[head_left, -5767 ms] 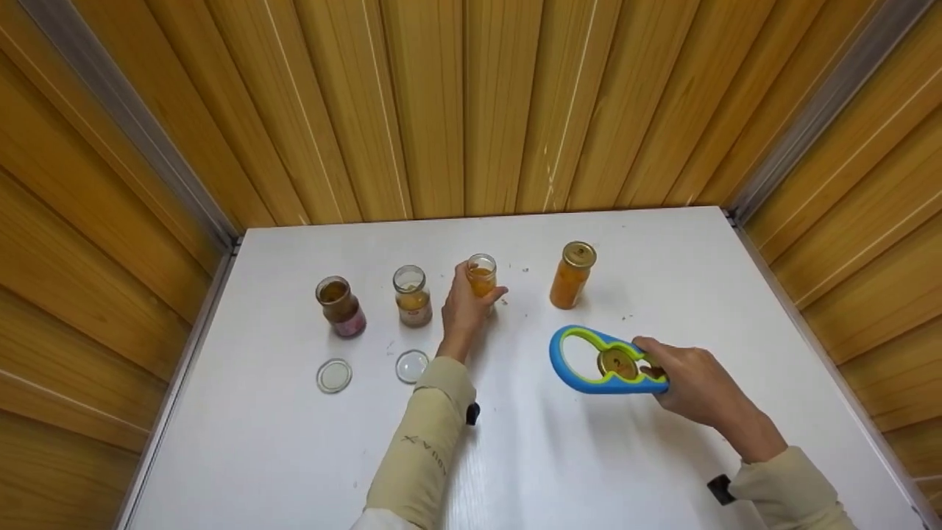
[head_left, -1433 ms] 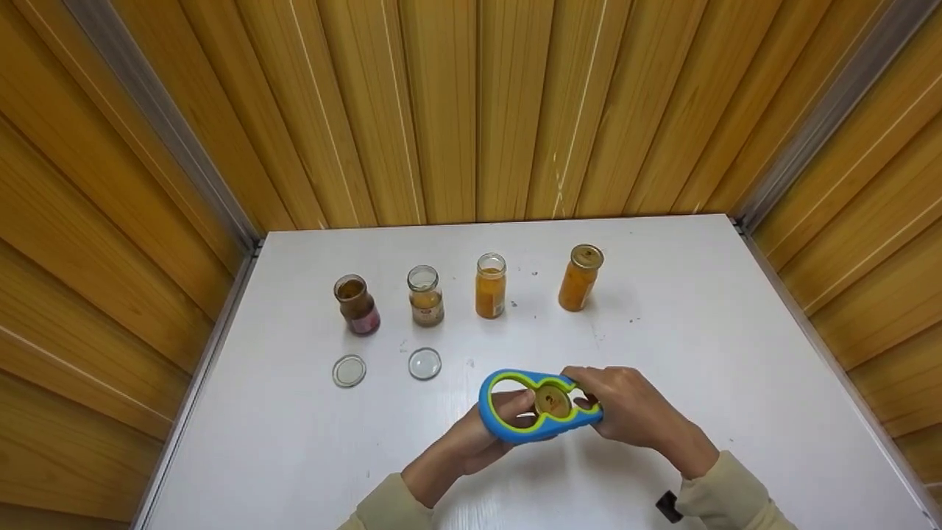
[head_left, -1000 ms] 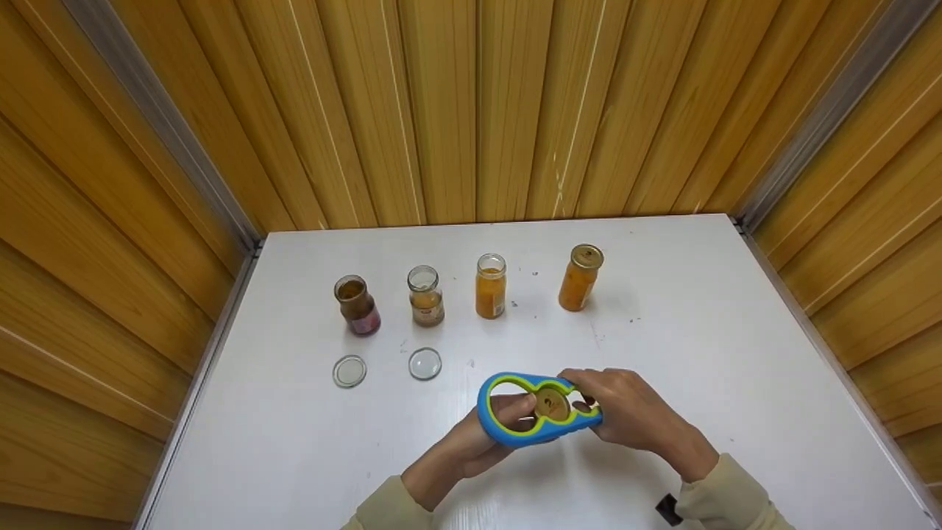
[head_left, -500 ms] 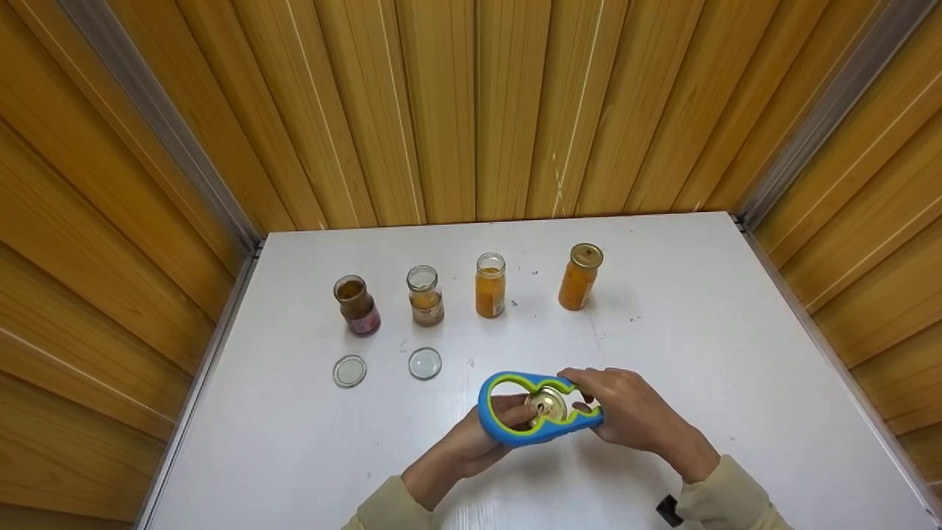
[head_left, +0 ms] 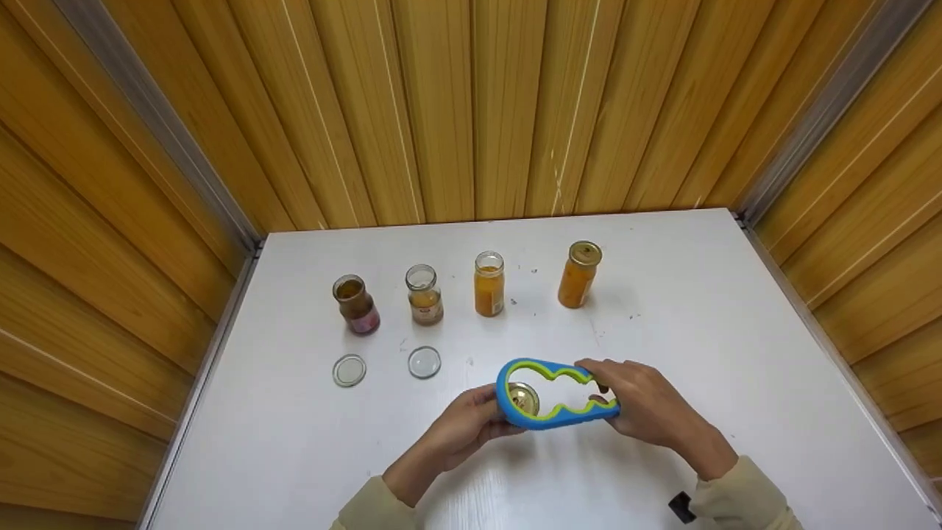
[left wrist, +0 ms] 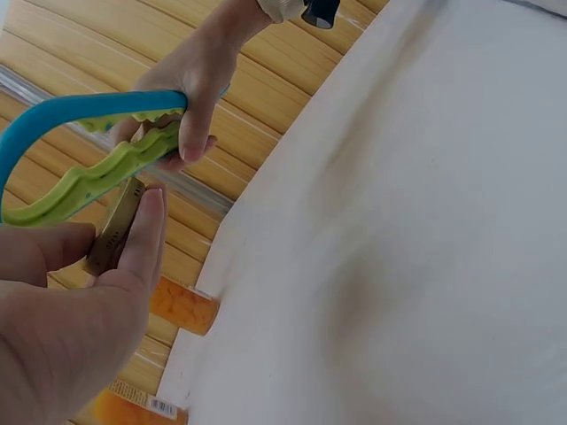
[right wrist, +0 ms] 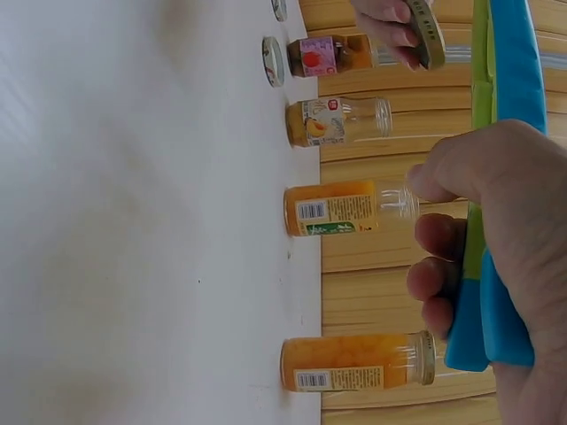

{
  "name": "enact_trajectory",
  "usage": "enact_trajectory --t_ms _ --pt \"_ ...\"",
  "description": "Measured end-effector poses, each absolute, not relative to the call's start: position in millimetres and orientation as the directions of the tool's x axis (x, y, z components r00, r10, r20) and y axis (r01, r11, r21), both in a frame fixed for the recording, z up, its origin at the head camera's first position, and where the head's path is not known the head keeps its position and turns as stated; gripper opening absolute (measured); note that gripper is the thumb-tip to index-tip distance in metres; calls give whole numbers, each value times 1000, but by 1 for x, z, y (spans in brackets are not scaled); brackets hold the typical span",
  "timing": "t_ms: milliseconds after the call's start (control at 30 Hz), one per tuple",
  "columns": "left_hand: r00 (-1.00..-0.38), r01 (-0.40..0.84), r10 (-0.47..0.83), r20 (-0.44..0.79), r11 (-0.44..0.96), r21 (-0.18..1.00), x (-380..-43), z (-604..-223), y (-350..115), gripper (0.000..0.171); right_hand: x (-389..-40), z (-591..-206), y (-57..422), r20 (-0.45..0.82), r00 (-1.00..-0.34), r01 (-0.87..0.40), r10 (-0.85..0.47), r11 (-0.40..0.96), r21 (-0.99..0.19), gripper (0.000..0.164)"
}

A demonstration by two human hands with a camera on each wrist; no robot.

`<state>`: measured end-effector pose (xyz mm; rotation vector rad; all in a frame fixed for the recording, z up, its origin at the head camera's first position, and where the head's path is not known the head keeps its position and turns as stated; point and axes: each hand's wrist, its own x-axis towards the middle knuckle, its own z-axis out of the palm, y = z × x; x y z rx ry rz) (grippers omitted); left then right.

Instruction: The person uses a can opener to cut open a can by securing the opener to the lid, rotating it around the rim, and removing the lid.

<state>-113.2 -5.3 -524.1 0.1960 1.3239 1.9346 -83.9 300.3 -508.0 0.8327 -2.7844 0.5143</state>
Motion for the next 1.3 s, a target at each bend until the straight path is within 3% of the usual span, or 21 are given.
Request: enact_trajectory --t_ms 200,800,1100,1300 --pt "-737 -525 604 -303 -230 819 -119 -525 -21 42 -84 -508 311 275 -841 -533 -466 802 -270 78" --pt "-855 -392 475 -206 -334 857 -154 -502 -41 49 -84 -510 327 255 -882 -457 -396 851 -258 80" --pt "-892 -237 438 -117 -232 943 -173 -487 -36 47 -83 -509 331 241 -895 -432 -375 863 -261 81" --pt "-904 -196 414 -105 -185 963 -184 -488 -29 48 -82 -509 333 234 -902 -420 -362 864 -278 80"
